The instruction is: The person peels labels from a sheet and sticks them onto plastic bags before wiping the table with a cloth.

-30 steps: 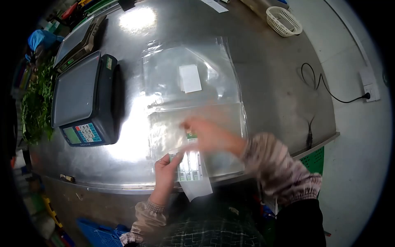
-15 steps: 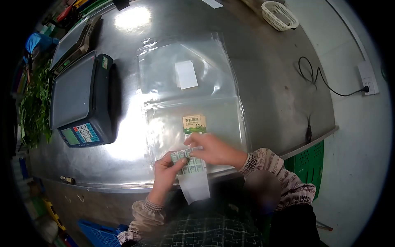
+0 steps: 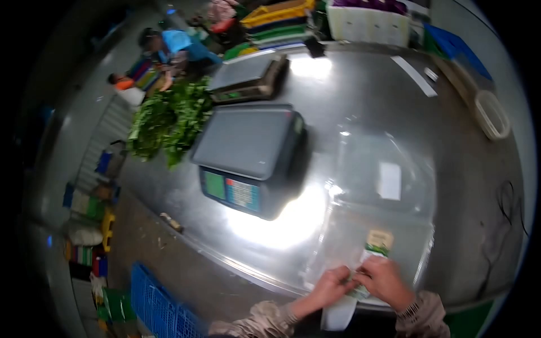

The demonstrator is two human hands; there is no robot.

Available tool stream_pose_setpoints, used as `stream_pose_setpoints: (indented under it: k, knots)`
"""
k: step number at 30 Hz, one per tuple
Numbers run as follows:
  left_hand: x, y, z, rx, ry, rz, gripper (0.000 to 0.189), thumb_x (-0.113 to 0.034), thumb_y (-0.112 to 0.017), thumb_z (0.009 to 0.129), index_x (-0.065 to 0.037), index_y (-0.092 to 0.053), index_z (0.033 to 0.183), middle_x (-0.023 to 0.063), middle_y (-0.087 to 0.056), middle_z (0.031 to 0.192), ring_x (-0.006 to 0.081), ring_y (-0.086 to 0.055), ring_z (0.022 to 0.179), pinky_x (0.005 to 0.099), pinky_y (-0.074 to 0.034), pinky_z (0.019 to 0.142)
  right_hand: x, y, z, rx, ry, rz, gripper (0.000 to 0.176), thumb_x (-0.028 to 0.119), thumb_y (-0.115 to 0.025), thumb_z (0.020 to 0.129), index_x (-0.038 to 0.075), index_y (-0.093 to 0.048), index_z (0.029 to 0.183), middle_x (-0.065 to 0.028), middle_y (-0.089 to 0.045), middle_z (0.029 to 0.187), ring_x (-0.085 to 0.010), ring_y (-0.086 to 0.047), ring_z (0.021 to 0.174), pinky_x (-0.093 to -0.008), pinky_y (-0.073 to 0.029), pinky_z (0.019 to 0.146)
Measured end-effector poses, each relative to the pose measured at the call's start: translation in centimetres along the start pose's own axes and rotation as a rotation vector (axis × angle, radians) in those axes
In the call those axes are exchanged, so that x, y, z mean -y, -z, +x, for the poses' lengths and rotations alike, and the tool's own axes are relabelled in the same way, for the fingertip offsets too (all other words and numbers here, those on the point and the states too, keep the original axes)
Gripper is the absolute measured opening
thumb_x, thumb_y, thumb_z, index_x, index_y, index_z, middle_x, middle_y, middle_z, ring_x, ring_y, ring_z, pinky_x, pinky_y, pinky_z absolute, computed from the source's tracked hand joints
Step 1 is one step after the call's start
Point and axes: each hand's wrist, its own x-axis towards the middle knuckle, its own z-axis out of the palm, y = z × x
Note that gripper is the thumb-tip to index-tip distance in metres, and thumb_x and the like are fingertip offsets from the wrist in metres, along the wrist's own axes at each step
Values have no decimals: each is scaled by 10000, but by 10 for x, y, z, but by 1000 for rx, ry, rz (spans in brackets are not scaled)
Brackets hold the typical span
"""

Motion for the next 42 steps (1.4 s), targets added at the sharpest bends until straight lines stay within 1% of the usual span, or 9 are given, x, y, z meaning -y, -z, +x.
stream_pose_setpoints:
  k: [6,11,17,23,26,33,37,39,42]
  knots:
    - [-11,9,5,123,287,-187,282,-238,-717,817,12,-600,760,113,-522,550,166,-496,510,353,-397,502,10,-4,-3,-123,87,-131,98,126,-716,732,48,-662,758,-126,-615,736,-334,-623,684,-397,-500,599]
    - [-2,13,6,272,366,161,433,-388,-761,741,19,-651,840,173,-604,652,239,-576,595,423,-454,578,-16,-27,-23,-159,26,-31,119,106,-689,772,20,-649,844,-127,-605,720,-237,-618,649,-353,-481,591]
    - [2,42,3,229,423,-141,199,-132,-759,751,20,-653,824,132,-667,735,174,-646,677,313,-506,596,-38,-17,-21,-473,-654,972,104,117,-670,853,30,-618,831,15,-596,747,-55,-511,617,-210,-398,547]
    - [-2,38,11,249,-27,-53,186,-121,-766,759,-7,-619,764,117,-665,894,220,-636,895,351,-493,826,-78,-62,9,-734,-514,604,200,183,-708,829,11,-609,805,-28,-617,725,-118,-579,592,-253,-443,522]
    - [35,27,3,275,-68,-28,182,-136,-769,760,-12,-646,810,116,-658,1030,260,-598,1035,378,-404,1006,-75,-47,13,-535,-563,-103,332,244,-775,757,-15,-581,833,-101,-631,703,-187,-619,604,-313,-480,564]
    - [9,46,3,420,261,-214,223,-108,-754,776,-47,-696,982,89,-659,1118,279,-555,1153,392,-401,1023,-46,-35,-27,-97,-202,-426,347,340,-754,748,79,-583,901,-161,-619,671,-315,-623,580,-417,-485,544]
    - [-28,60,-11,815,111,-310,259,-99,-753,792,-25,-684,1031,102,-676,1057,220,-584,1141,349,-433,968,-56,-41,-21,-135,-112,-25,217,239,-663,849,38,-598,802,-161,-567,617,-280,-608,554,-405,-457,521]
    - [-35,58,-6,734,200,-198,226,-94,-758,781,-20,-687,982,124,-675,1036,249,-590,1137,356,-429,976,-47,-16,-15,69,-299,116,229,271,-597,879,44,-627,877,-197,-615,755,-380,-612,720,-441,-480,661]
    - [9,43,7,448,-62,-27,155,-80,-748,764,-1,-668,870,149,-659,1077,248,-588,1132,406,-354,1081,-63,14,13,12,-311,93,165,185,-620,882,29,-596,833,-57,-591,716,-153,-535,660,-316,-458,648]
